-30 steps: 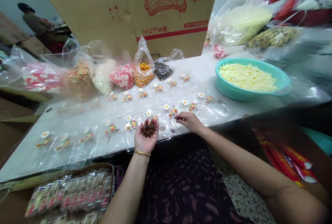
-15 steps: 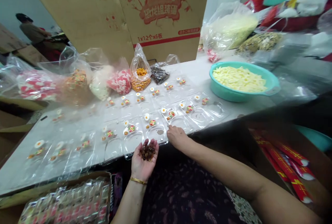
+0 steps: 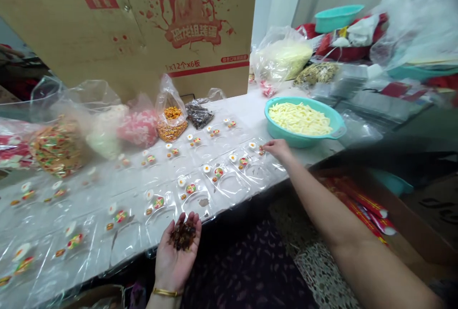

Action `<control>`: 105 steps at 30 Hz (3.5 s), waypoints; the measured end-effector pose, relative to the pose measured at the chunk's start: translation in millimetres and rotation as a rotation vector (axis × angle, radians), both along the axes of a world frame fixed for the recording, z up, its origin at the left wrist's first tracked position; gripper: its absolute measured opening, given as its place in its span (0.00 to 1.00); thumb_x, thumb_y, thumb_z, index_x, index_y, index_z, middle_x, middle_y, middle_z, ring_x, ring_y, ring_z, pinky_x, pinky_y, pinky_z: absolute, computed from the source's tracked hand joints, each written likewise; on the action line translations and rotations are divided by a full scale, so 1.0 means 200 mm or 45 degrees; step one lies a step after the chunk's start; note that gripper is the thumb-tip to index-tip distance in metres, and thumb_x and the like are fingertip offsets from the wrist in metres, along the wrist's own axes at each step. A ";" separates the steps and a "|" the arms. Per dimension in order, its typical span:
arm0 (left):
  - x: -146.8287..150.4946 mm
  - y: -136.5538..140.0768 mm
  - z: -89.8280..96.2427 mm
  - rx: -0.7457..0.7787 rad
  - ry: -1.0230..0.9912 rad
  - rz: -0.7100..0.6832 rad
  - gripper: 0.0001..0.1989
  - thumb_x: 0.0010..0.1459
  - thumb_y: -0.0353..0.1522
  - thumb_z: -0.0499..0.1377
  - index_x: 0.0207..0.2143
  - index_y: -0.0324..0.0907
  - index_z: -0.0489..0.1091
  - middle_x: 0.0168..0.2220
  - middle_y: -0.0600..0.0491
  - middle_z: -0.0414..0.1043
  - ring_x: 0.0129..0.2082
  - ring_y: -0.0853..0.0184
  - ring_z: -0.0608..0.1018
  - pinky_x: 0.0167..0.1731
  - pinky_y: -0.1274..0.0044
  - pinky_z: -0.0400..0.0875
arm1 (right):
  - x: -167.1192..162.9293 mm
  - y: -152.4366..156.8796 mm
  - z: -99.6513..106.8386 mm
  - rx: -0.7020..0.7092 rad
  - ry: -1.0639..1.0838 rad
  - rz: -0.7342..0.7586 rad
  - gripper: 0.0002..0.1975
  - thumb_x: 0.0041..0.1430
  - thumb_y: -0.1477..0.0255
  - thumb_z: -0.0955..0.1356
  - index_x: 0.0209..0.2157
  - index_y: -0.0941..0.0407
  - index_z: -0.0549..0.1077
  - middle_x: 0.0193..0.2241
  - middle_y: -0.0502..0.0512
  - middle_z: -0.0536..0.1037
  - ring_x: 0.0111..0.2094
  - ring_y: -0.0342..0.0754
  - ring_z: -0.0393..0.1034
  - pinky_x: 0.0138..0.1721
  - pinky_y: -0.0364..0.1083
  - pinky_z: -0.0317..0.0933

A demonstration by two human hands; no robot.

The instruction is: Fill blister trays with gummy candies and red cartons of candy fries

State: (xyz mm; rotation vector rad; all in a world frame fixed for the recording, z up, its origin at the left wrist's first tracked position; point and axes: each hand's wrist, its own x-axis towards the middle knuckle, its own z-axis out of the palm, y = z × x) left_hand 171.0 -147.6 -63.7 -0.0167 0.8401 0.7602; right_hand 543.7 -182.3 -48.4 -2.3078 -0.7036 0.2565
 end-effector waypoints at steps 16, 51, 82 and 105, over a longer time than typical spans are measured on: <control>0.12 -0.03 0.01 -0.036 0.147 -0.032 0.12 0.56 0.28 0.49 0.34 0.36 0.72 0.38 0.43 0.73 0.45 0.58 0.72 0.39 0.65 0.72 | 0.26 0.27 -0.12 -0.303 -0.085 0.046 0.07 0.43 0.72 0.68 0.26 0.59 0.76 0.25 0.57 0.76 0.27 0.46 0.69 0.26 0.41 0.57; 0.15 -0.03 0.03 -0.095 -0.040 -0.015 0.11 0.55 0.29 0.51 0.33 0.34 0.71 0.36 0.41 0.73 0.43 0.58 0.73 0.41 0.67 0.70 | -0.09 0.40 -0.19 0.079 -0.411 0.840 0.13 0.47 0.83 0.63 0.35 0.59 0.74 0.38 0.57 0.73 0.36 0.44 0.68 0.40 0.43 0.60; 0.17 0.06 -0.02 -0.019 -0.238 -0.034 0.10 0.53 0.27 0.51 0.33 0.33 0.70 0.45 0.39 0.69 0.51 0.55 0.66 0.45 0.67 0.67 | -0.43 0.36 -0.12 0.128 -0.475 1.154 0.06 0.52 0.78 0.62 0.28 0.58 0.71 0.32 0.54 0.70 0.32 0.43 0.65 0.35 0.41 0.57; 0.15 0.12 0.01 0.053 -0.272 0.050 0.11 0.52 0.28 0.51 0.34 0.34 0.70 0.40 0.42 0.72 0.47 0.58 0.71 0.43 0.68 0.68 | -0.79 0.27 0.03 0.321 -0.262 1.467 0.09 0.54 0.72 0.63 0.37 0.55 0.72 0.32 0.53 0.75 0.33 0.43 0.68 0.36 0.41 0.61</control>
